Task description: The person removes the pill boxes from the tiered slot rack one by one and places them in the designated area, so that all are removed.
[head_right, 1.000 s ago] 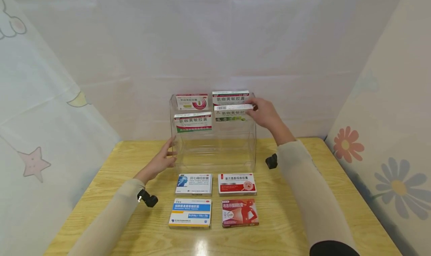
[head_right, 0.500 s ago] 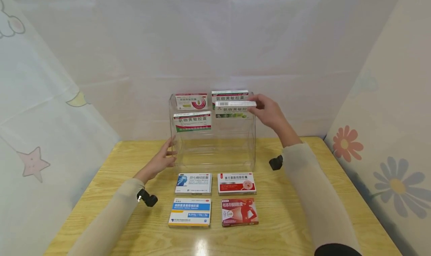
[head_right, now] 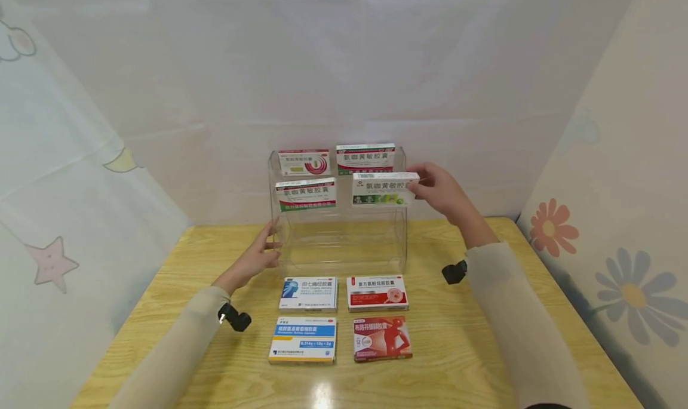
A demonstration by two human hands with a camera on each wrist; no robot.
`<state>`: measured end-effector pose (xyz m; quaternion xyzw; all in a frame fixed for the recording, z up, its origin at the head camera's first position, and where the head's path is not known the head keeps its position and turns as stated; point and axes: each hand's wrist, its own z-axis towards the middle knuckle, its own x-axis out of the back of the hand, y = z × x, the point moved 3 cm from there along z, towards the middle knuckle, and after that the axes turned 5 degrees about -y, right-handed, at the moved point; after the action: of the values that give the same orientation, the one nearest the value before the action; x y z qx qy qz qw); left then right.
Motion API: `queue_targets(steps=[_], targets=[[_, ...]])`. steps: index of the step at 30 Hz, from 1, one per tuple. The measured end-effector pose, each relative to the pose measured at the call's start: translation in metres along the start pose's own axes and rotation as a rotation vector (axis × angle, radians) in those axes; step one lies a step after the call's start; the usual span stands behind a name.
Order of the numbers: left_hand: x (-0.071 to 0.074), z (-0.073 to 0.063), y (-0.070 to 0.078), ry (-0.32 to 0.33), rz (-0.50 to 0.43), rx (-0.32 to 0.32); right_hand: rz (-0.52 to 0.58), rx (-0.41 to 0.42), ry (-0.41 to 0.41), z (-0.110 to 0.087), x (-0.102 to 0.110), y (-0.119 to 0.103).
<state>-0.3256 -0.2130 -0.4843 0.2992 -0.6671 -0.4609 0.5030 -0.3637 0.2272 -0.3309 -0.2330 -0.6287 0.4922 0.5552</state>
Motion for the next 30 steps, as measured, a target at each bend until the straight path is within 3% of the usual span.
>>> queue_targets(steps=[16,30], targets=[[-0.001,-0.002,-0.001,-0.010,-0.009,0.004,0.143,-0.044,-0.042,-0.038,0.008,0.043],[0.000,-0.001,0.000,-0.026,-0.019,-0.015,0.165,-0.123,-0.105,-0.070,0.009,0.078]])
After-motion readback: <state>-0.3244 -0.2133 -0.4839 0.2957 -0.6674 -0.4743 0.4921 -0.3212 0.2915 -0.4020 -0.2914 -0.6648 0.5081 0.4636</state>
